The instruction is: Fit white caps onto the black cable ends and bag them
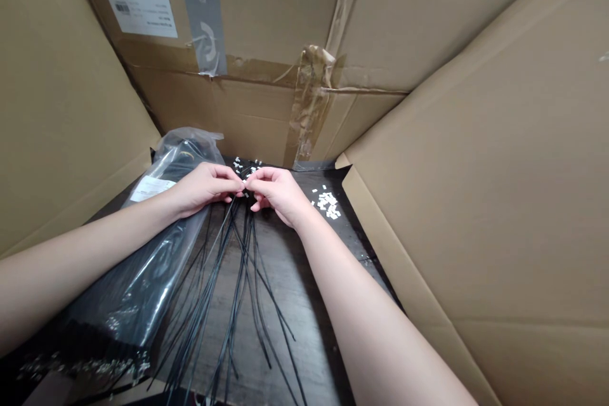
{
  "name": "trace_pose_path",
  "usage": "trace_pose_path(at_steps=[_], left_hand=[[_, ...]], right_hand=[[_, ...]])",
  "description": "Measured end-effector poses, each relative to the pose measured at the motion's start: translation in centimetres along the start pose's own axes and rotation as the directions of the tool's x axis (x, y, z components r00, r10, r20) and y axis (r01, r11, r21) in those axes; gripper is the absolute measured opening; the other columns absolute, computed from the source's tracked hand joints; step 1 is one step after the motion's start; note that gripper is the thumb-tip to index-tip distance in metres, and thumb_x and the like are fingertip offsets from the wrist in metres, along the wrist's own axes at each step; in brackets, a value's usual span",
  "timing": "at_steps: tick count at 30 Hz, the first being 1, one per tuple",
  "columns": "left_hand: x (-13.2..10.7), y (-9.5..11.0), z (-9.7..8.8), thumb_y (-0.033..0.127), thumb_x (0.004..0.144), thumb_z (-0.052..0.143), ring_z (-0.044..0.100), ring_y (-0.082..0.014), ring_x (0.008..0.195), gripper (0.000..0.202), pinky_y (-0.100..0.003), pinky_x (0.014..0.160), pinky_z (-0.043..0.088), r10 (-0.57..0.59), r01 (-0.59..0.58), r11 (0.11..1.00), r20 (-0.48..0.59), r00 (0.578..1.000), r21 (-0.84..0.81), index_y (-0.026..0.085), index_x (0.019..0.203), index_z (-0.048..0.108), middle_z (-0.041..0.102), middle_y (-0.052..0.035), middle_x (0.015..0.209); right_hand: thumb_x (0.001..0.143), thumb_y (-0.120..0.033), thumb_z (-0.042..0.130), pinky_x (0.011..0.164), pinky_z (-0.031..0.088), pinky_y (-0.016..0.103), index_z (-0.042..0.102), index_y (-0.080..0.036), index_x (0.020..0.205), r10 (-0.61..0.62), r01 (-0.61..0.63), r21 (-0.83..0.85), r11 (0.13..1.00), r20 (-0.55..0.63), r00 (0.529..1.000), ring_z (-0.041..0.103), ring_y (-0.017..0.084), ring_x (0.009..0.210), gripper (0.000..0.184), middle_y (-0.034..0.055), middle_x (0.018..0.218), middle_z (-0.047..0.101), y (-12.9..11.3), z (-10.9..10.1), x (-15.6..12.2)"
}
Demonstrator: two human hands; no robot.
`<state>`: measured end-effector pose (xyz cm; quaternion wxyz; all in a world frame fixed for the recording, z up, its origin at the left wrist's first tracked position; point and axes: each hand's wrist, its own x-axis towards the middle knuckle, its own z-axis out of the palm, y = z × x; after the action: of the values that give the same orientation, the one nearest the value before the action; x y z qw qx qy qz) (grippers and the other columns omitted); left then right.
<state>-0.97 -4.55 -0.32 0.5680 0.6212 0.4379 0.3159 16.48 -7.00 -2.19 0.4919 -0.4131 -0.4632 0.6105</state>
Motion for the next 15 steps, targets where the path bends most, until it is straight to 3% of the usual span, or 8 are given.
trace_pose_path(at_steps=[11,15], left_hand=[[-0.10,-0.05,-0.06,0.027,0.069,0.072,0.057,-0.0115,0.057,0.014,-0.022,0.053,0.043,0.167,-0.153,0.964,-0.049,0.985,0.219,0.013,0.072,0.074,0.071,-0.0030,0.068],[-0.22,0.07,-0.02,0.028,0.071,0.069,0.062,-0.0148,0.064,0.016,-0.024,0.059,0.045,0.265,-0.228,0.912,-0.065,0.962,0.339,0.014,0.073,0.076,0.072,-0.0032,0.068]], right_hand=[[0.050,-0.033,0.092,0.040,0.050,0.020,0.065,-0.015,0.070,-0.031,0.032,0.020,0.999,-0.027,0.999,0.049,0.006,0.047,0.038,-0.0044,0.059,0.058,0.27,-0.08,0.04],[0.052,-0.032,0.091,0.040,0.051,0.020,0.066,-0.015,0.071,-0.076,0.077,0.029,0.997,-0.042,0.996,0.049,0.006,0.045,0.035,-0.0041,0.059,0.059,0.48,0.02,0.10]])
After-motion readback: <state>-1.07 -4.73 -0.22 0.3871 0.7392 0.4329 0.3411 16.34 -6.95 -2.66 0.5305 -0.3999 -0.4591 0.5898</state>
